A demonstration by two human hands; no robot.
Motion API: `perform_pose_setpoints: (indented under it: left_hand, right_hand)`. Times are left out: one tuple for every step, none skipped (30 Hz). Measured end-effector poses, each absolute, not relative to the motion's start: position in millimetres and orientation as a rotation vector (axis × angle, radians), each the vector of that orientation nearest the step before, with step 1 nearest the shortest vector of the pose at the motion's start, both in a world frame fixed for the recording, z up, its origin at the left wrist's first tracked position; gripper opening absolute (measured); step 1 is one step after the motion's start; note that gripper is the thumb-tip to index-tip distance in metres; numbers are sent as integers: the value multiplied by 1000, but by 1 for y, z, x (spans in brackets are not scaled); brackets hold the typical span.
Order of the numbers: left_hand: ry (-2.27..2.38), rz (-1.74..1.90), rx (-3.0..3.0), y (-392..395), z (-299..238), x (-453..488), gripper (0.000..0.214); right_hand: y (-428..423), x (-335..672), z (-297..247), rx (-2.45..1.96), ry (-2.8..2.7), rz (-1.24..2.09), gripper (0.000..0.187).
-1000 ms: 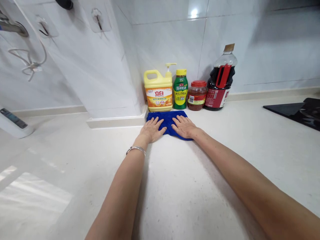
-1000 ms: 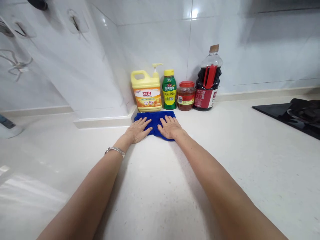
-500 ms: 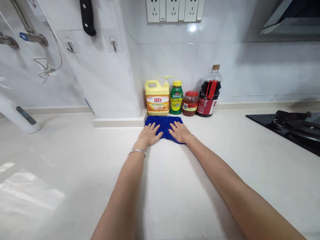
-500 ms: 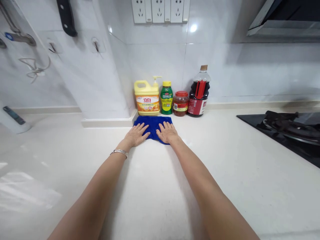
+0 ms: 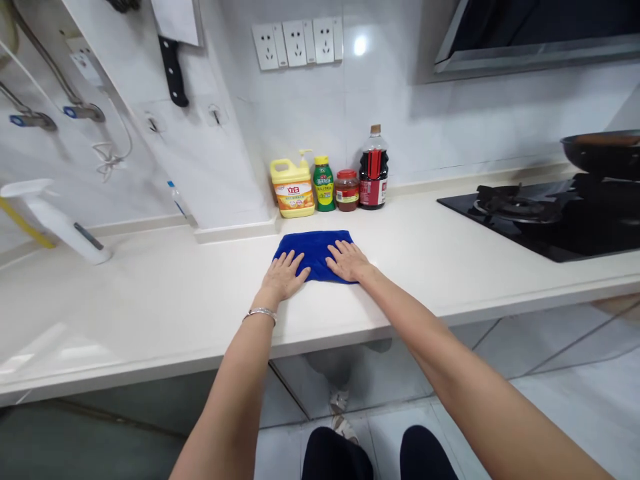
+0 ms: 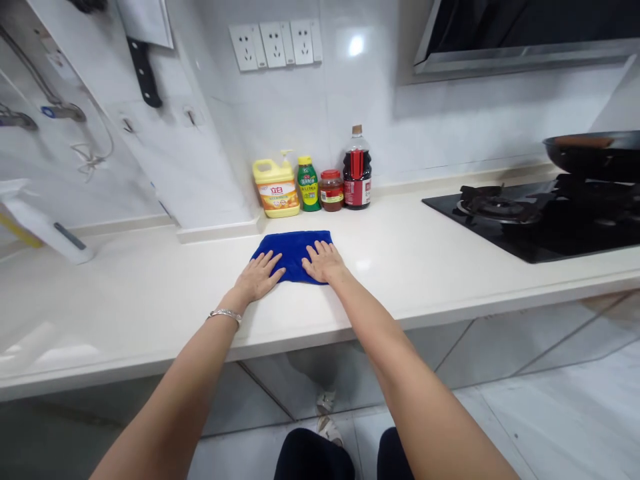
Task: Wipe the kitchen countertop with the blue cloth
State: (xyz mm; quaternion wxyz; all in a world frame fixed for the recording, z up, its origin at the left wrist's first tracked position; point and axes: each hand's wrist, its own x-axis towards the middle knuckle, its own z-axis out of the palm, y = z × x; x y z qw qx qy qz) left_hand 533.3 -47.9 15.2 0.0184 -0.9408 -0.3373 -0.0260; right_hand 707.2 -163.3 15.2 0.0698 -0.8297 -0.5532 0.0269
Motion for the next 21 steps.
perform_pose_setpoints:
  left_hand:
    - [-1044, -80, -2918, -57, 15, 528, 71]
    - [-1041, -78, -2914, -65, 16, 522, 71]
    - [-1037, -76, -2911, -74, 16, 517, 71]
    - [-1032, -74, -2909, -82, 16, 512, 71]
    - [-1027, -72, -2907, -90, 16, 507, 71]
    - [-1021, -71, -2906, -98, 16, 502, 71]
    - [-1015, -70, -2906, -106, 16, 497, 71]
    - [-1009, -69, -2907, -113, 17, 492, 71]
    - [-1004, -68, -2909, -121, 17, 487, 71]
    - [-1000, -69, -2911, -127, 17, 484, 71]
    - [-998, -69, -2913, -134, 16, 481, 71]
    - [-998, -71, -2915, -140, 16, 478, 72]
    - [-999, -73, -2917, -145, 16, 477, 72]
    - [-1001, -76, -2917, -151, 16, 476, 72]
    - [-1004, -76, -2916, -155, 16, 476, 72]
    - [-1009, -73, -2915, -159, 16, 477, 72]
    - [-1015, -67, -2913, -163, 17, 478, 72]
    - [-1023, -60, -2909, -167, 17, 480, 72]
    - [-1033, -49, -2907, -171, 18, 482, 73]
    - [-1042, -37, -2904, -174, 19, 484, 73]
    - [-1049, -26, -2901, -177, 20, 487, 74]
  right_hand:
    - [-172, 703, 14, -2491, -1665, 75, 67]
    - [-180, 700, 13, -2483, -1667, 70, 67]
    - [-188, 697, 13, -2473, -1672, 65, 67]
    - [-196, 694, 12, -2463, -1681, 63, 67]
    - [-203, 692, 12, -2453, -1693, 66, 67]
    - [-211, 690, 12, -2441, -1711, 72, 68]
    - [-219, 689, 12, -2426, -1733, 75, 68]
    - [-226, 689, 13, -2410, -1755, 76, 68]
    - [-233, 689, 13, -2395, -1778, 74, 68]
    - [-239, 689, 13, -2382, -1802, 69, 68]
    - [-245, 690, 12, -2369, -1826, 63, 68]
    - [-250, 691, 12, -2358, -1849, 57, 68]
    - [-255, 693, 12, -2349, -1869, 52, 68]
    - [-259, 694, 11, -2337, -1885, 48, 68]
    - [-263, 696, 11, -2325, -1897, 44, 68]
    - [-266, 698, 10, -2312, -1906, 40, 68]
    - [-269, 700, 10, -2299, -1913, 38, 67]
    - [-271, 702, 10, -2287, -1920, 37, 67]
    - [-274, 705, 9, -2274, -1928, 35, 67]
    - [-276, 707, 9, -2262, -1939, 33, 67]
    - [-278, 710, 9, -2252, -1952, 30, 67]
